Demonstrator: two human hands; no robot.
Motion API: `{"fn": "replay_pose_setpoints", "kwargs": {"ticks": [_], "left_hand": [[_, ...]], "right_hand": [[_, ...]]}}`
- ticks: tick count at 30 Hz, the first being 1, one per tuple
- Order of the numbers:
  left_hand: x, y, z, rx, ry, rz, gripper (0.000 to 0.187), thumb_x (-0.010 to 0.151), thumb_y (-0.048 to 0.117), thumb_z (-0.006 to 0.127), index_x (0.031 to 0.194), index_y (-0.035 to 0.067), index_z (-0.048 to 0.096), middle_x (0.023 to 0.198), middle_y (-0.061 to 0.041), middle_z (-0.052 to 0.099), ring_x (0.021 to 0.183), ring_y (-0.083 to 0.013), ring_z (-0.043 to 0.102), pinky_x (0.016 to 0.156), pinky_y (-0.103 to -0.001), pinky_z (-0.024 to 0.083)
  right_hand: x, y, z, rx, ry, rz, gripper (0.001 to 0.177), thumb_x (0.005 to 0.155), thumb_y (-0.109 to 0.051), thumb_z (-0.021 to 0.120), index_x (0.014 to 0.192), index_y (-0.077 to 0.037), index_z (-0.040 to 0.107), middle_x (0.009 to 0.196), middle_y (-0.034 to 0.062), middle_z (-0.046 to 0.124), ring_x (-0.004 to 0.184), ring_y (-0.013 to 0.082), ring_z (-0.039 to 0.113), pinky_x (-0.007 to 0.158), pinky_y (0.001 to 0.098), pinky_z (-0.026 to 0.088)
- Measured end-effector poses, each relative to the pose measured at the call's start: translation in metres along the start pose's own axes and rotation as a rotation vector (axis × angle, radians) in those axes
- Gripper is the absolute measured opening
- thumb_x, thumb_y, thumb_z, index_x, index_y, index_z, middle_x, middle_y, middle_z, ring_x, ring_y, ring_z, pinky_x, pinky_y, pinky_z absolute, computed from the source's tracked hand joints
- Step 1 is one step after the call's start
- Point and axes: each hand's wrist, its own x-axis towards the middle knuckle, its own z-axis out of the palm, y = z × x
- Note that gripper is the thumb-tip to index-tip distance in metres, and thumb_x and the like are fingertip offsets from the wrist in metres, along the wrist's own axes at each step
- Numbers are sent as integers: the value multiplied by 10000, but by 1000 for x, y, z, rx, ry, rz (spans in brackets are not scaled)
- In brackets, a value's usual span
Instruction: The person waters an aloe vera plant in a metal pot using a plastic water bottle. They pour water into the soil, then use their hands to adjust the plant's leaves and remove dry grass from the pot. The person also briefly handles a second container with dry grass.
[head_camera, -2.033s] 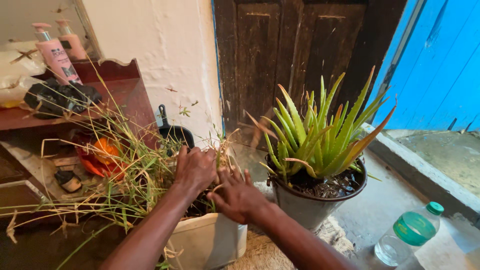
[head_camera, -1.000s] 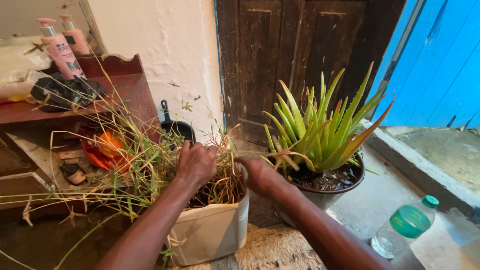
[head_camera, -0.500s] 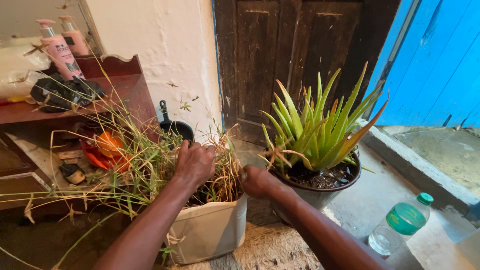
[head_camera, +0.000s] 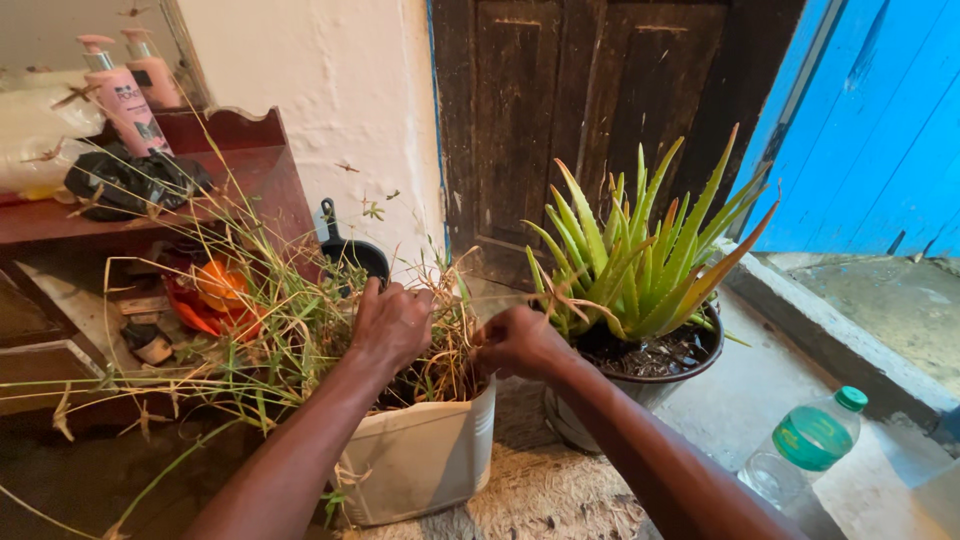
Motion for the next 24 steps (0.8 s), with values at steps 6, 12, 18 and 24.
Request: {"fn": "replay_pose_setpoints", "kwargs": {"ticks": [6, 12, 18, 24], "left_hand": [[2, -2, 0, 4, -76, -24, 154, 946, 93, 596, 1005, 67, 736, 624, -101, 657, 707, -238, 649, 962, -485, 415], [1, 0, 0, 1, 43, 33, 190, 890, 113, 645, 1048, 64, 735, 613, -115, 661, 717, -230, 645, 921, -509, 410], [0, -1, -1, 48, 0, 20, 157, 917, 117, 637, 1026, 76, 742, 655, -115, 693, 756, -221, 663, 901, -484, 419], [1, -3, 2, 39, 20, 26, 145, 910, 115, 641, 998, 75, 749, 655, -108, 697, 736, -219, 653, 895, -490, 415]], "right_hand": [[-9, -19, 17, -227, 106, -174, 242, 821, -288, 798, 922, -70, 780, 837, 103, 782, 701, 201, 737, 668, 371, 591], [-27, -39, 32, -602, 86, -23, 281, 926, -455, 672, 981, -198, 774, 908, 140, 741, 841, 326, 733, 767, 455, 583], [-26, -30, 27, -611, 50, -186, 184, 880, -371, 686, 949, -246, 802, 872, 93, 754, 824, 314, 726, 730, 458, 577], [-12, -24, -3, -498, 26, -303, 151, 808, -263, 797, 928, -172, 809, 846, 74, 772, 764, 252, 759, 716, 426, 591]]}}
